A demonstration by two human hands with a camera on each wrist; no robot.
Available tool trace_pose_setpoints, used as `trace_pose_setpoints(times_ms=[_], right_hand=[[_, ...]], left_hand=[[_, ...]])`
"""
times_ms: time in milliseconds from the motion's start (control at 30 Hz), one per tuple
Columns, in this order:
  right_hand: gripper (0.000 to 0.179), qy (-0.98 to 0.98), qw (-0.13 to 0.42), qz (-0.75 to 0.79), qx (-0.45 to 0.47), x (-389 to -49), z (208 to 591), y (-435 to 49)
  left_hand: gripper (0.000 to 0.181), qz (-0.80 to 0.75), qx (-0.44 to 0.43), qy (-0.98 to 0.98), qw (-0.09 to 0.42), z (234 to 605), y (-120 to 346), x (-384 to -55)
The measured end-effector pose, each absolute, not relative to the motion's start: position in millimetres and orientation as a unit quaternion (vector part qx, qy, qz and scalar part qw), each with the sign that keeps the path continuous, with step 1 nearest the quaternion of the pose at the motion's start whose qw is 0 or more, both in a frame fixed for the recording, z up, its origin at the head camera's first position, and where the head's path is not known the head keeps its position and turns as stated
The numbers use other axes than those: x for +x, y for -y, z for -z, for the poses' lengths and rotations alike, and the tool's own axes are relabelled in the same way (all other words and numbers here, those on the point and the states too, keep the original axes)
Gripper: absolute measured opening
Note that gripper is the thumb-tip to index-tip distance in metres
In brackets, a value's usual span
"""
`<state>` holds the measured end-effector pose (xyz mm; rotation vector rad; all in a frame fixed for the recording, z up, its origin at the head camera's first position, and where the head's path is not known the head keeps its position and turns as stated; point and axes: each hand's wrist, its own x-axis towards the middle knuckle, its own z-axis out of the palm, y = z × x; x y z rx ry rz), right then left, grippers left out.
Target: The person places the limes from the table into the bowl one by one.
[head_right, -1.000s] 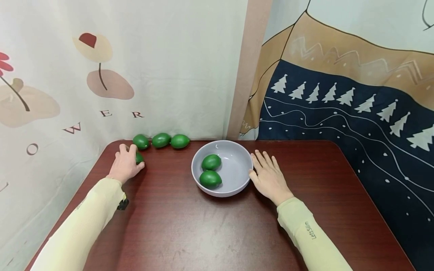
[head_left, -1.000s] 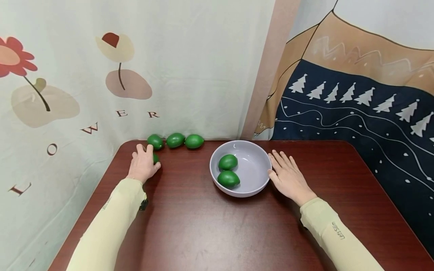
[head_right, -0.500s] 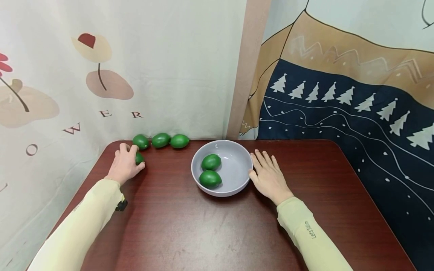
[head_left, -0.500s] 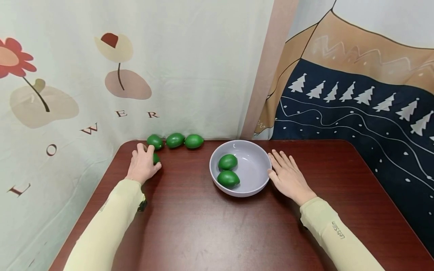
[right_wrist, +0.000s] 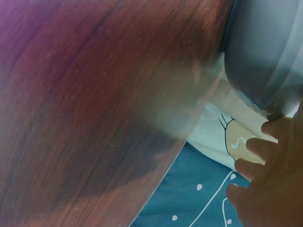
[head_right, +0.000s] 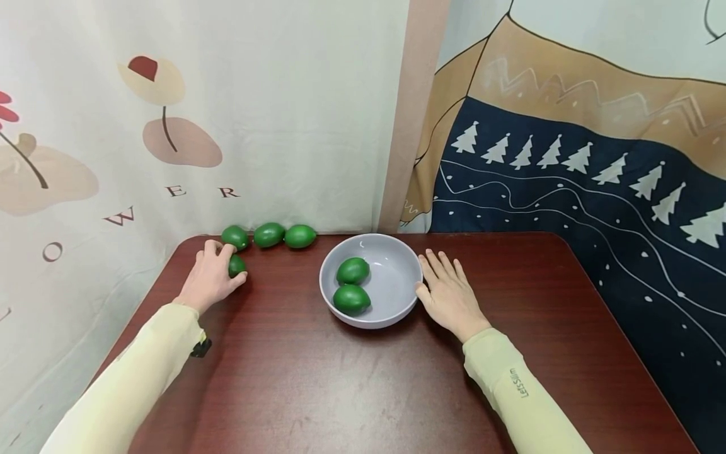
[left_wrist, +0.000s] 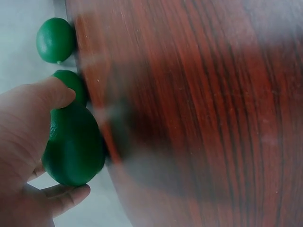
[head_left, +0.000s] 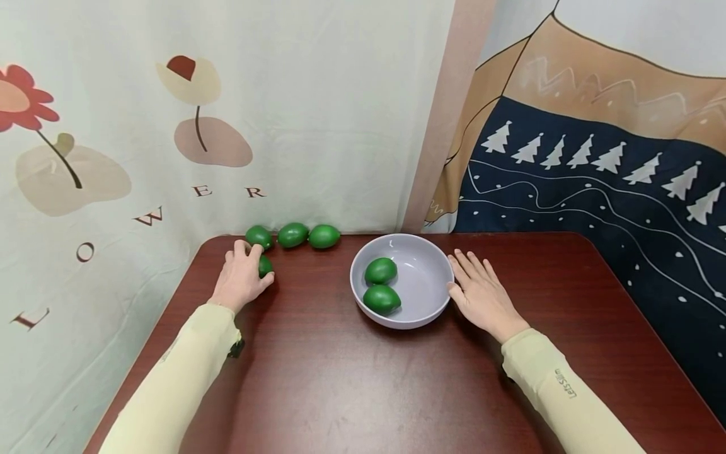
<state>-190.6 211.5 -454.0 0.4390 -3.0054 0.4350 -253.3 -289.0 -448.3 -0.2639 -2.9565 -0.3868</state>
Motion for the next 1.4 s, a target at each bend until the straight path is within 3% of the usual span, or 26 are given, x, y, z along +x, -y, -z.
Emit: trace_pose_setpoints(times_ms=[367, 1400], right_hand=[[0.064, 0.978, 0.036, -0.143, 0.145, -191.5, 453.7, -211.2], [0.064, 0.979, 0.033, -0.144, 0.140, -191.4, 453.4, -210.3]], left_hand=[[0.055, 0.122, -0.111, 0.982, 0.087, 440.1, 276.4, -246.1], [0.056, 0.128, -0.176, 0.966, 0.138, 415.6, 228.1, -230.7]])
